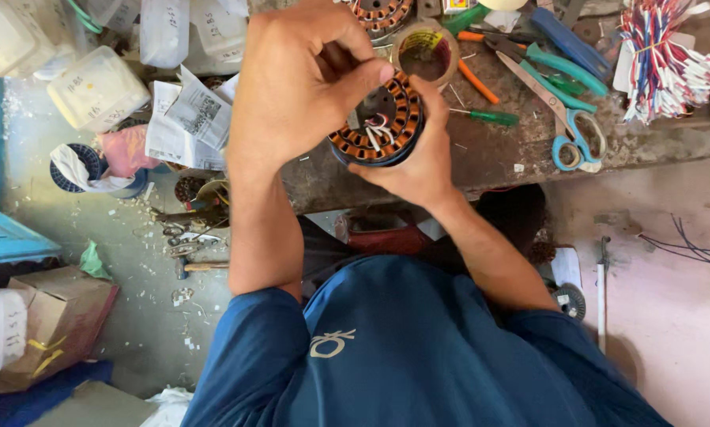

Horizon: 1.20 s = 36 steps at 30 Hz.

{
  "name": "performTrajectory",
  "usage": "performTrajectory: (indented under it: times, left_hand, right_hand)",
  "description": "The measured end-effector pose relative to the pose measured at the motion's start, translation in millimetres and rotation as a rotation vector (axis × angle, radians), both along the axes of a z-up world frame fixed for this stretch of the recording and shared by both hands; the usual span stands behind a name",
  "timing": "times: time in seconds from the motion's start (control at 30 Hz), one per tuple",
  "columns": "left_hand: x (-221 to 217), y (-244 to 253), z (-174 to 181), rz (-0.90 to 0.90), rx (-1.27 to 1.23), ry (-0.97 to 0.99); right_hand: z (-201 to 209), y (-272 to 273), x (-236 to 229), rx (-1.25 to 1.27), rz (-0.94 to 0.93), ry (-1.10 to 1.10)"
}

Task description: The person sits on the floor and works on a motor stator, stripping and twisting copper wires, then connecting them to the stator coils. They use scissors to cut wire and a screwdriver to adjust connections.

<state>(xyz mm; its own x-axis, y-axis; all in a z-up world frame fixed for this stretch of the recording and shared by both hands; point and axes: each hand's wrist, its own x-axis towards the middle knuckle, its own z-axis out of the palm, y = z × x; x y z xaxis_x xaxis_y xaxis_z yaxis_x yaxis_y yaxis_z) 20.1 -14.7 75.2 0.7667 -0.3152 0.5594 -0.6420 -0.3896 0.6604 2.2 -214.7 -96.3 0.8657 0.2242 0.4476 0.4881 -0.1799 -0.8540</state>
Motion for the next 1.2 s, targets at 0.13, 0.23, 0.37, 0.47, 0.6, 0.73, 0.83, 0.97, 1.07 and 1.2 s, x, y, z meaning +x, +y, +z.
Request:
performTrajectory:
  times: [0.13,0.23,0.37,0.47,0.6,0.73,0.83,0.97,1.07,1.2]
  left_hand:
    - [-4.0,-24.0,-13.5,0.039,-0.130,0.033]
    - [-3.9,-38.1,-19.7,0.084,-0.034,-0.146]
    - [-8.4,-43.2,-19.5,0.172,-0.002,-0.152]
    - [-13.8,-44.4,-19.4,0.160,-0.023,-0.156]
    - [-15.9,-49.2,-18.1,0.155,-0.093,-0.125]
    - [-16.3,-50.4,-16.1,0.152,-0.055,-0.192]
    - [-15.7,-53.2,-18.4,0.148,-0.049,-0.190]
    - [-15.0,-52.9,-20.4,0.128,-0.066,-0.175]
    - [-13.3,-53.2,-23.0,0.126,-0.061,-0.189]
    - [-10.4,-56.4,-29.8,0.124,-0.122,-0.181]
  right_hand:
    - [17.4,-47.8,45.5,-0.102,0.315,-0.153]
    - [34.4,-70.5,53.3,-0.249,0.384,-0.133]
    - [55.8,-79.1,27.5,-0.088,0.399,0.034]
    - [60.9,-69.0,7.4,0.018,0.261,0.011]
    - [71.9,-66.6,1.7,-0.203,0.141,-0.133]
    - [71.8,-46.0,3.3,-0.129,-0.007,-0.136]
    - [62.2,-30.1,2.6,-0.075,-0.097,-0.098]
    - [56.9,-22.5,2.5,-0.095,-0.165,-0.138]
    - [54.9,-21.9,3.4,-0.105,-0.193,-0.140]
    - [47.3,-19.8,7.9,-0.086,-0.200,-0.166]
